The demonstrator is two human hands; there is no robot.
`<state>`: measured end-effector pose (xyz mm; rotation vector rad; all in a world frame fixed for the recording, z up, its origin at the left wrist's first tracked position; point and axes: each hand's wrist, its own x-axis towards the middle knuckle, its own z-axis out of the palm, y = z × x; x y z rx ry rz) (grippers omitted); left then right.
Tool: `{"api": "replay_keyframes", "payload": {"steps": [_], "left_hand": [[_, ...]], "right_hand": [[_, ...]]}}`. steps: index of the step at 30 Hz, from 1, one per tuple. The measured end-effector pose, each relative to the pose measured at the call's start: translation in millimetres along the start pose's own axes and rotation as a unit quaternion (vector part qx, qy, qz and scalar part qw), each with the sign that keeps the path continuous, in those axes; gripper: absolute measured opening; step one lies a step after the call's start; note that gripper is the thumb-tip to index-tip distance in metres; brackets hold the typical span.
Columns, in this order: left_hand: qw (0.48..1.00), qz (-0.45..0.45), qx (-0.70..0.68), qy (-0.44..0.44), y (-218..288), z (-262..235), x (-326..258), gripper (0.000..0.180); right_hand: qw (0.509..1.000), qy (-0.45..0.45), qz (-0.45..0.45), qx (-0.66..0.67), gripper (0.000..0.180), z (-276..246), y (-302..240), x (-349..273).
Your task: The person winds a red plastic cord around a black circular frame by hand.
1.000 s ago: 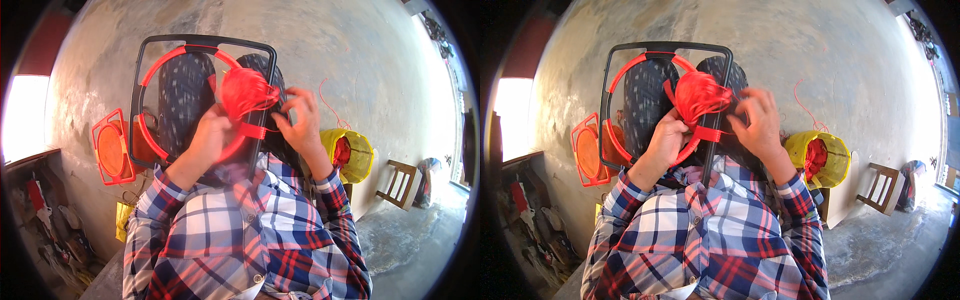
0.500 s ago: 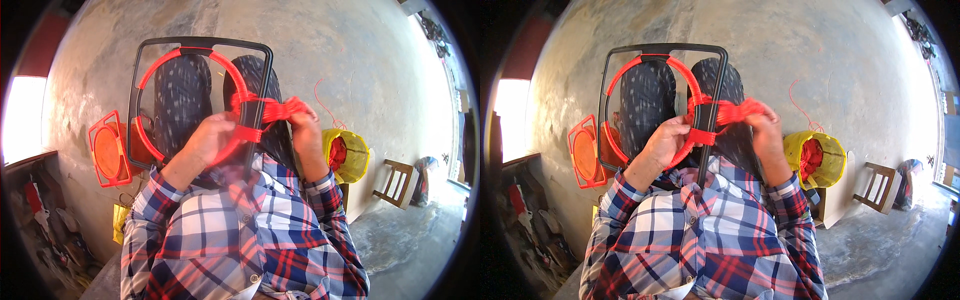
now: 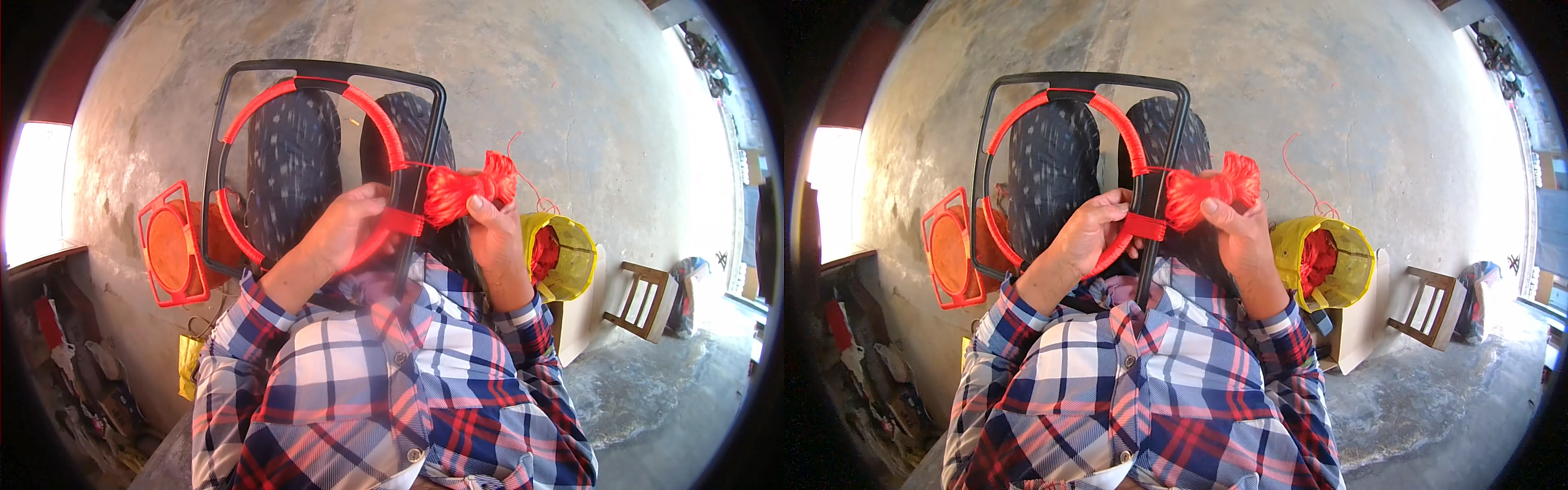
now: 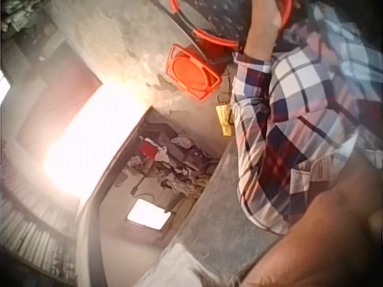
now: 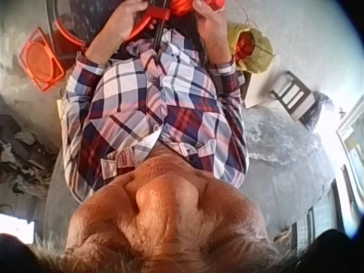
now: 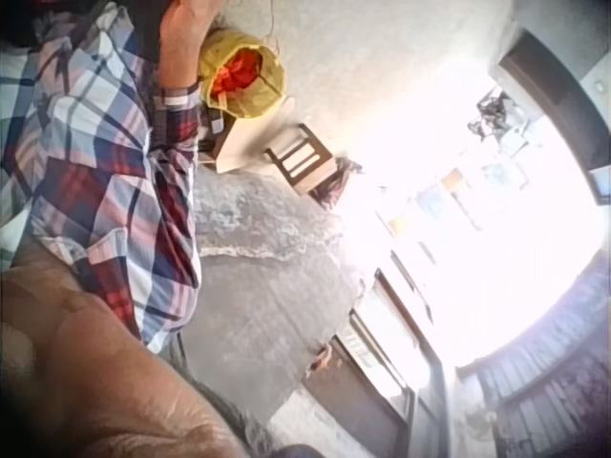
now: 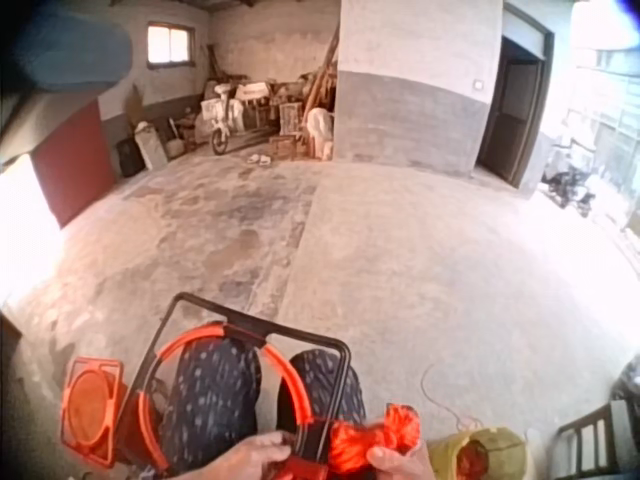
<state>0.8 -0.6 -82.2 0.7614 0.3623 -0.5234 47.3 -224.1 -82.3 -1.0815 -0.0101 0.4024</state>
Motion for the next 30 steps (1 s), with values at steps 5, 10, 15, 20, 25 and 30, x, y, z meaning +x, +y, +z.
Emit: {"api": "replay_keyframes", "payload": {"steps": [5,10,15,20,25,30], "left_hand": [[0.999,-0.032,0.026,-0.014,4,2,-3,0.027],[0.999,-0.007,0.038,-0.023,6,6,-8,0.040],[0.995,0.036,0.088,0.000,9,19,-12,0.046],[0.995,0.058,0.082,-0.006,2,10,-7,0.034],[0.996,0.036,0.082,0.008,-3,1,-5,0.015],[0.995,0.029,0.091,0.036,-6,-1,-3,0.015]], "right_hand": [[0.941,-0.148,-0.115,0.282,0.026,-4,-32,1],[0.861,-0.286,-0.011,0.419,0.026,-30,-54,11],[0.994,-0.004,0.000,-0.109,0.016,6,-21,-13],[0.946,-0.058,-0.001,-0.320,0.024,13,-7,-13],[0.996,0.024,0.081,-0.020,0.018,-4,-19,-17],[0.994,0.076,0.056,-0.050,0.017,-1,-20,-35]]}}
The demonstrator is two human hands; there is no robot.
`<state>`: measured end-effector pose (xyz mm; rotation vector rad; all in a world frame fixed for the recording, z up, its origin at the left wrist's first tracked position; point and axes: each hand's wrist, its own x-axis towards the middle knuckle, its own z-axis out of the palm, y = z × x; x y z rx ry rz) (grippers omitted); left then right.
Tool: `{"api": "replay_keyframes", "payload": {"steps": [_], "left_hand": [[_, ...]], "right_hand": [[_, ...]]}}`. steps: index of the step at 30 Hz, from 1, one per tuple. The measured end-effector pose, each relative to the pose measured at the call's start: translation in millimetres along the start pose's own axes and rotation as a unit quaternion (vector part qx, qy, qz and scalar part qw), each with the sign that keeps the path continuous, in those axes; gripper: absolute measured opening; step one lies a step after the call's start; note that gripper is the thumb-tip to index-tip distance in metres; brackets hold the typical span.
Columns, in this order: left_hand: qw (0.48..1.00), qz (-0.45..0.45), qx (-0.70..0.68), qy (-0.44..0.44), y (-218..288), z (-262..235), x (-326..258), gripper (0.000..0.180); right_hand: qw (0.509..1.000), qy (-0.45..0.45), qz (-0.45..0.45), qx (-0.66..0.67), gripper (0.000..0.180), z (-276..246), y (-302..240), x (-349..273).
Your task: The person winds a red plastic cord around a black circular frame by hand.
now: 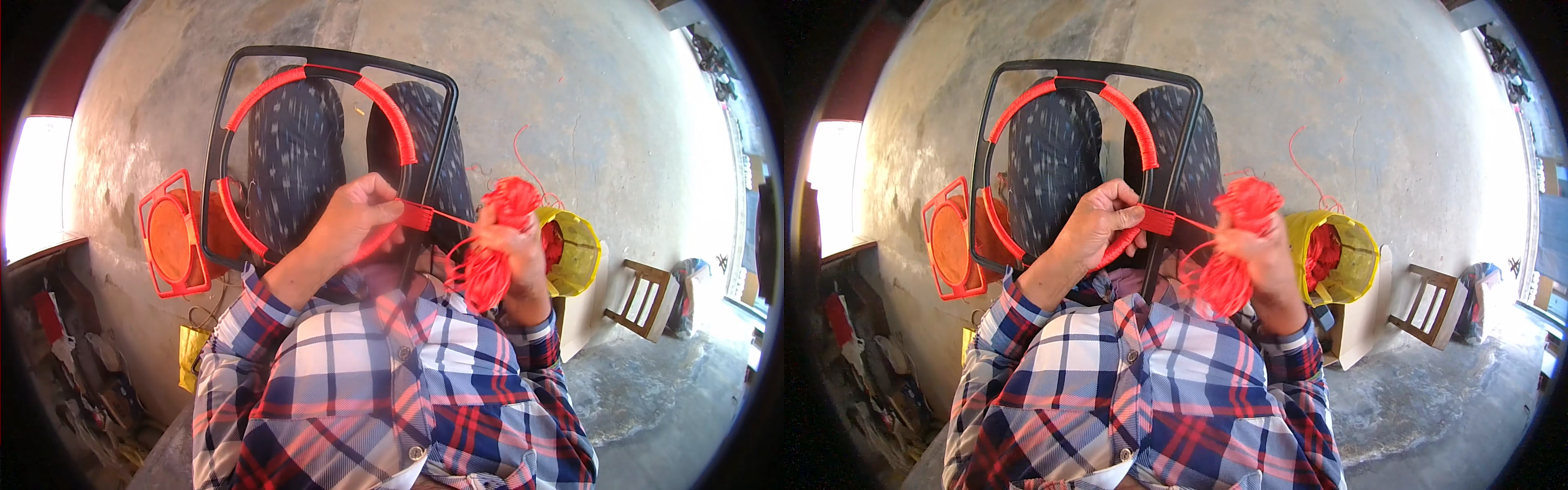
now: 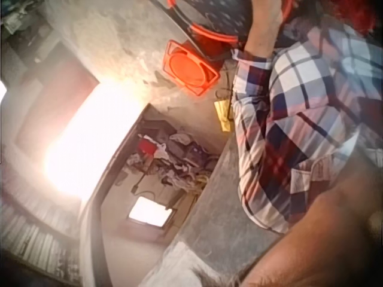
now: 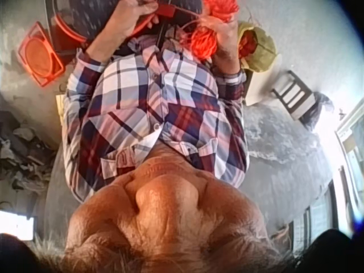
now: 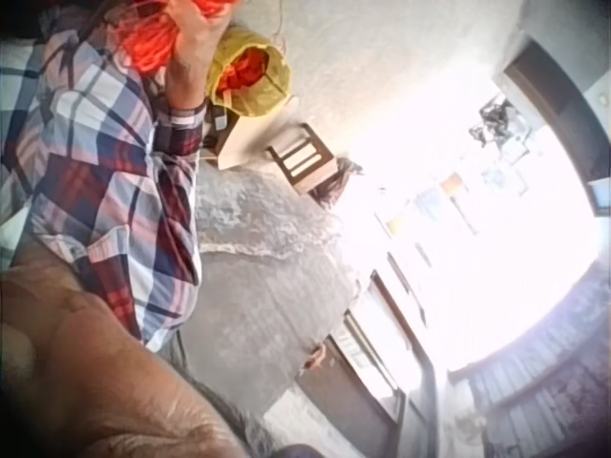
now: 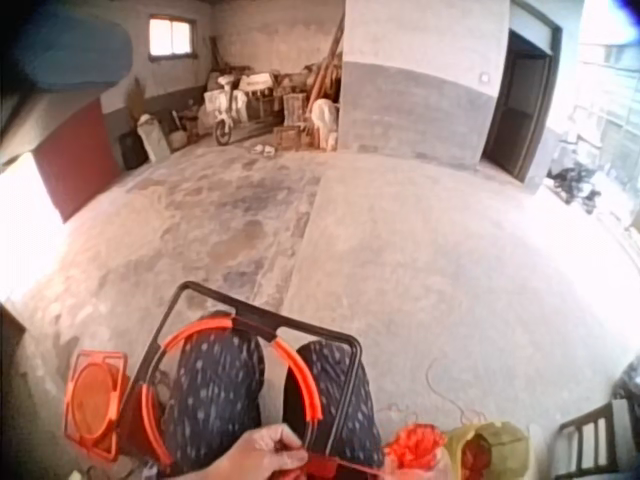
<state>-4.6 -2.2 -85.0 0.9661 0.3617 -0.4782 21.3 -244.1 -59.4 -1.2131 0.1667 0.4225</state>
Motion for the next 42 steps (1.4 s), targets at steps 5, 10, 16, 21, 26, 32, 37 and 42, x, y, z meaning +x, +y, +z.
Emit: {"api": "replay_keyframes", "payload": {"steps": [5,10,16,21,26,32,37,42], "left_hand": [[0.999,-0.023,-0.035,0.001,9,1,-2,0.017],[0.996,-0.025,-0.087,-0.022,12,0,1,0.031],[0.992,0.044,-0.111,-0.052,12,4,0,0.042],[0.980,0.051,-0.165,-0.100,7,2,0,0.063],[0.990,0.013,-0.124,-0.067,18,19,-7,0.047],[0.988,0.100,-0.082,0.087,6,1,-7,0.025],[0.927,0.346,0.106,0.099,4,12,-16,0.037],[0.947,0.308,0.015,0.091,9,8,-13,0.037]], "right_hand": [[0.941,0.110,-0.223,-0.228,0.019,-124,-17,22],[0.932,0.078,-0.279,0.220,0.029,-309,-69,-1],[0.984,0.144,-0.081,-0.063,0.035,-114,-23,-12],[0.797,-0.244,-0.061,-0.549,0.049,15,-17,17],[0.819,-0.178,-0.243,-0.489,0.067,27,-7,36],[0.900,-0.068,-0.252,-0.350,0.070,31,-16,53],[0.672,-0.157,-0.444,-0.571,0.058,75,-7,52],[0.975,-0.120,-0.185,0.023,0.033,61,5,58]]}}
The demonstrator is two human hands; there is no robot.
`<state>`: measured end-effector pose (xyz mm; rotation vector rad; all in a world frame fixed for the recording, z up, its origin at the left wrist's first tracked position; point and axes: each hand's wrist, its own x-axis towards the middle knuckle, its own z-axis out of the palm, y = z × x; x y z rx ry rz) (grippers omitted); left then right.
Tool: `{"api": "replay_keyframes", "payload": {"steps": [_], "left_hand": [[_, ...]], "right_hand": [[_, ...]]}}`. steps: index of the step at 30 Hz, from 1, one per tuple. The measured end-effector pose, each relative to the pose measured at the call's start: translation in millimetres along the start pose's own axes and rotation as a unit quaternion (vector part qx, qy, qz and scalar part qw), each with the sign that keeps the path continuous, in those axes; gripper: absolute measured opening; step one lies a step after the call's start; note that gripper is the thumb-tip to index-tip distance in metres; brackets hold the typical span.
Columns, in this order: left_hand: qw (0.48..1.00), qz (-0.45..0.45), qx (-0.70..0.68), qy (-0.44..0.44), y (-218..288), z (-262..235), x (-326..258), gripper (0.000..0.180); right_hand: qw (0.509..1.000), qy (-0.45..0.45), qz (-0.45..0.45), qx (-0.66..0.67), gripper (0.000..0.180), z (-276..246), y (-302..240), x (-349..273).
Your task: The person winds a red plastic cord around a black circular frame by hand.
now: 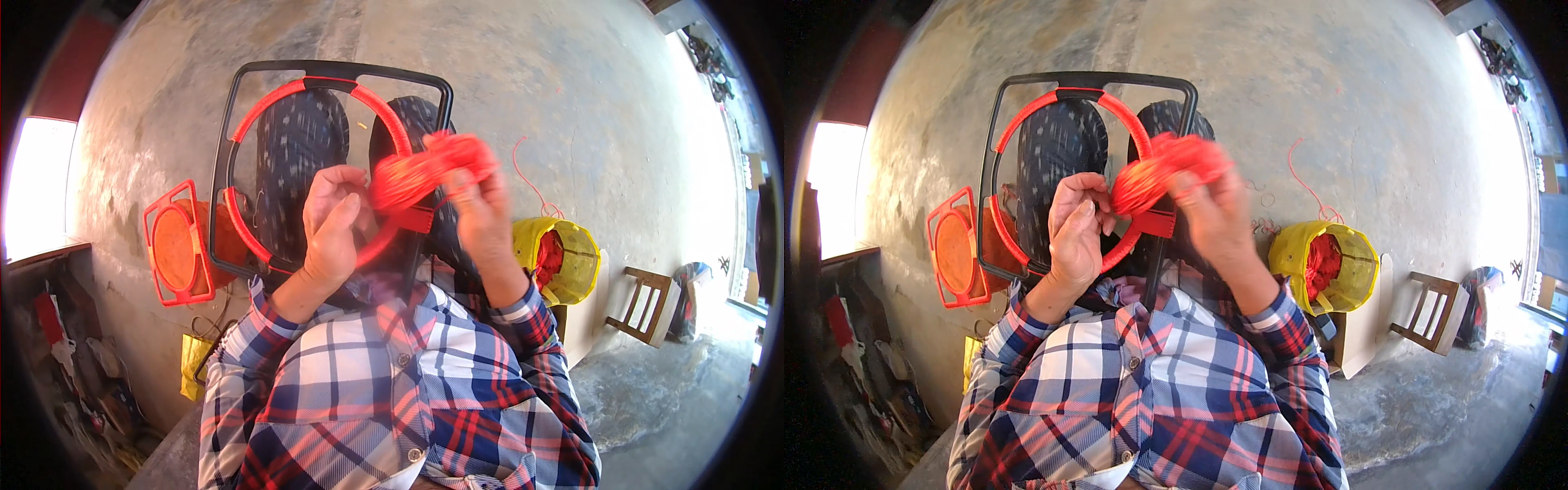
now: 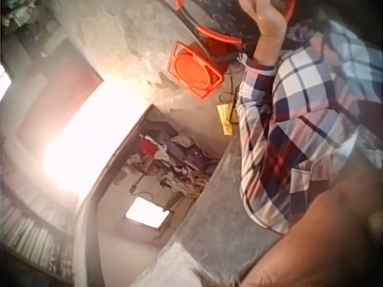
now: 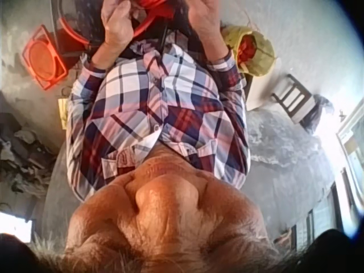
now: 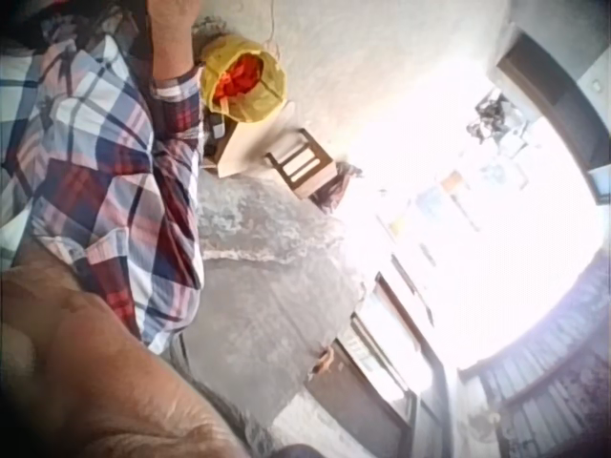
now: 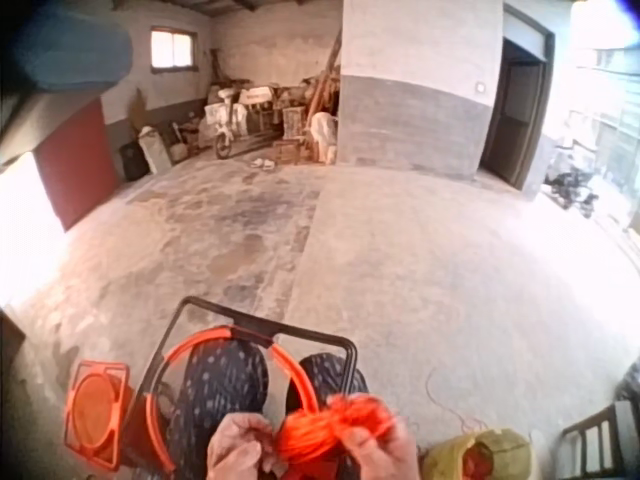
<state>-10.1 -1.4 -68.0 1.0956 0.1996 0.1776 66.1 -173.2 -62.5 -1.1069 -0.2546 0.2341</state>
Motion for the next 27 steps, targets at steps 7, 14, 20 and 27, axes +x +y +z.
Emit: {"api": "replay_keyframes", "payload": {"steps": [7,14,20,27], "left_hand": [[0.976,-0.211,-0.052,0.022,-8,-5,8,0.034],[0.954,-0.284,-0.093,-0.017,8,15,7,0.050],[0.945,-0.271,-0.120,-0.135,6,21,11,0.057],[0.933,-0.297,-0.125,-0.157,-4,11,12,0.043]], "right_hand": [[0.869,-0.058,0.035,-0.490,0.020,-45,-37,-19],[0.991,0.084,0.087,0.053,0.034,-127,-43,-42],[0.945,0.192,0.011,0.265,0.032,-156,-32,-27],[0.955,0.186,0.026,0.228,0.032,-161,-46,-35]]}}
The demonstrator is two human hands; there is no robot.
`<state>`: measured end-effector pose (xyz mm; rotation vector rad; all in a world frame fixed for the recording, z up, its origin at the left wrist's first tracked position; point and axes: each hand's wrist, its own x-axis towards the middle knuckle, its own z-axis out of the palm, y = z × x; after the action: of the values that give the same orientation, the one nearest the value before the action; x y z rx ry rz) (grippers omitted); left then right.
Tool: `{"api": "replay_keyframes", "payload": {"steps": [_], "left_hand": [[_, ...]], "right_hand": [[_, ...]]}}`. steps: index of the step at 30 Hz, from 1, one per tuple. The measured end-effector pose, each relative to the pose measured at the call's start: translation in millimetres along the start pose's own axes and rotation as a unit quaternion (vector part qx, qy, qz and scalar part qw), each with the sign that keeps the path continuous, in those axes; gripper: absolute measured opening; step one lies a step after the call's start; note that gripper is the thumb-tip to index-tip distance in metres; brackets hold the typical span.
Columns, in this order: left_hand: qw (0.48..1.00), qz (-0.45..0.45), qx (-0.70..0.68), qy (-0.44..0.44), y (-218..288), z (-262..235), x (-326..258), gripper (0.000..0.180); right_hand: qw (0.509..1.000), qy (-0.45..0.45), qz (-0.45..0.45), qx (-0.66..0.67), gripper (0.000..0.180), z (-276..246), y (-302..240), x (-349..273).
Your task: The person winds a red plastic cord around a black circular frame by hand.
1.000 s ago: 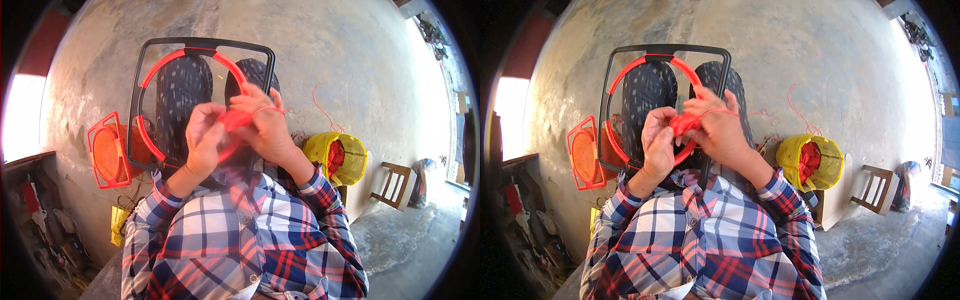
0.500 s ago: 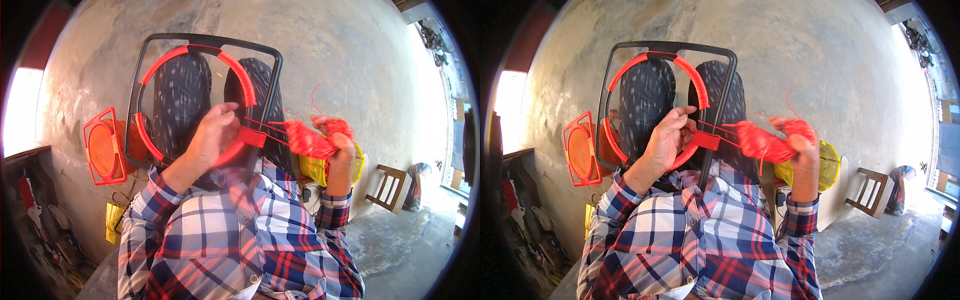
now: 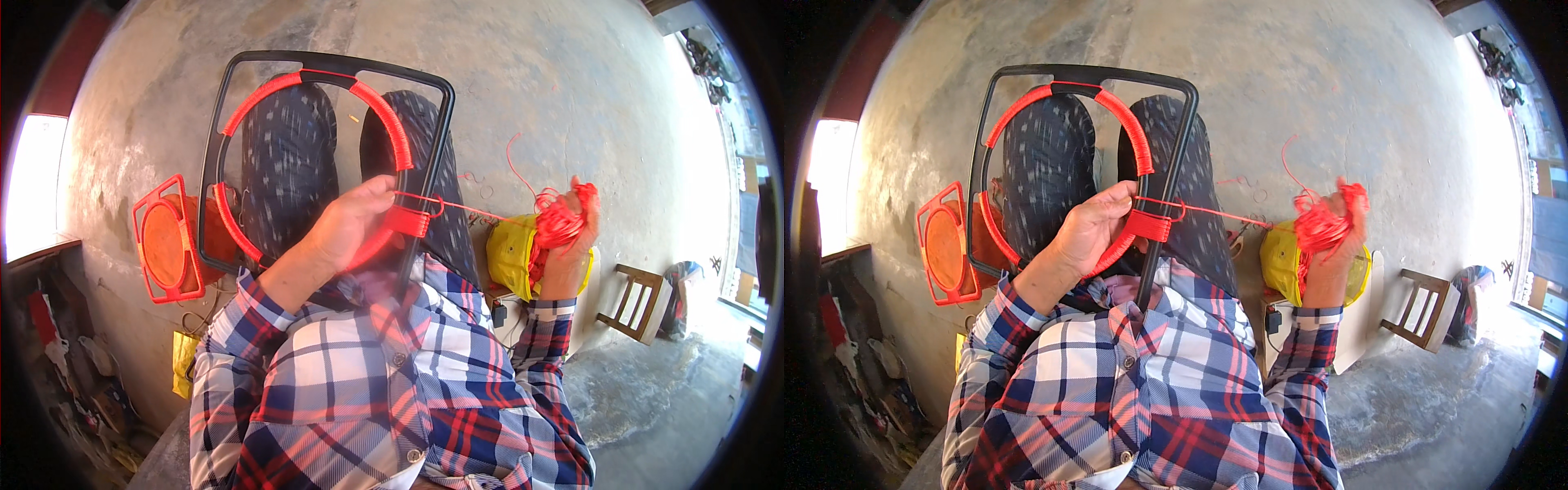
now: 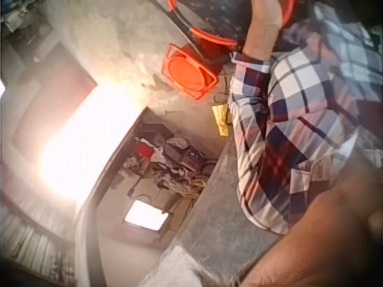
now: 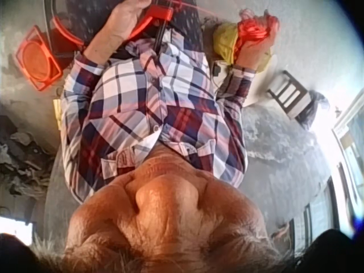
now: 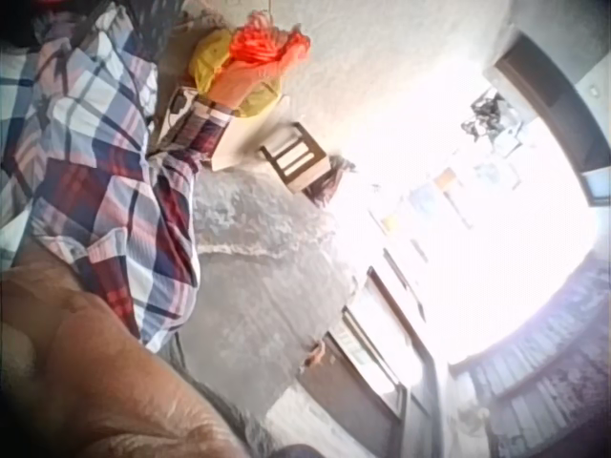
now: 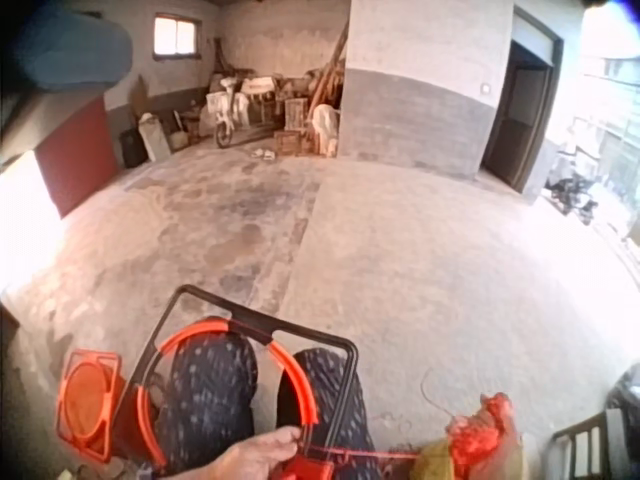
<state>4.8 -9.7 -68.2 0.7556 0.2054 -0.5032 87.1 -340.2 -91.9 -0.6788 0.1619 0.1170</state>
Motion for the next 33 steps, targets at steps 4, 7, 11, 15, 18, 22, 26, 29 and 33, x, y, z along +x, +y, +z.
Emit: {"api": "replay_keyframes", "payload": {"steps": [4,7,11,15,18,22,26,29,33], "left_hand": [[1.000,-0.015,0.011,0.019,2,3,1,0.031],[0.999,-0.027,0.024,0.023,-1,1,3,0.024],[0.997,-0.036,0.058,0.033,2,-4,-1,0.027],[0.996,-0.035,0.027,0.081,4,2,1,0.022],[0.994,-0.046,0.045,0.083,4,-1,3,0.020],[0.997,-0.054,0.020,0.055,9,-4,2,0.021],[0.996,-0.067,0.018,0.058,10,1,2,0.023],[0.995,-0.064,0.011,0.076,19,-2,-7,0.025],[0.995,-0.087,0.006,0.055,11,-7,-7,0.031]], "right_hand": [[0.956,-0.118,0.126,-0.237,0.040,20,37,-17],[0.870,-0.202,0.232,-0.386,0.028,47,70,-30],[0.908,-0.126,0.237,-0.321,0.015,38,56,-26],[0.921,-0.063,0.196,-0.330,0.010,23,53,-41],[0.937,-0.037,0.165,-0.307,0.008,20,58,-48],[0.925,-0.057,0.157,-0.342,0.005,10,58,-52],[0.919,-0.029,0.195,-0.341,0.002,-5,55,-45],[0.931,0.147,0.197,-0.271,0.012,-36,42,-29],[0.935,0.302,0.092,-0.160,0.011,-139,-3,-11]]}}
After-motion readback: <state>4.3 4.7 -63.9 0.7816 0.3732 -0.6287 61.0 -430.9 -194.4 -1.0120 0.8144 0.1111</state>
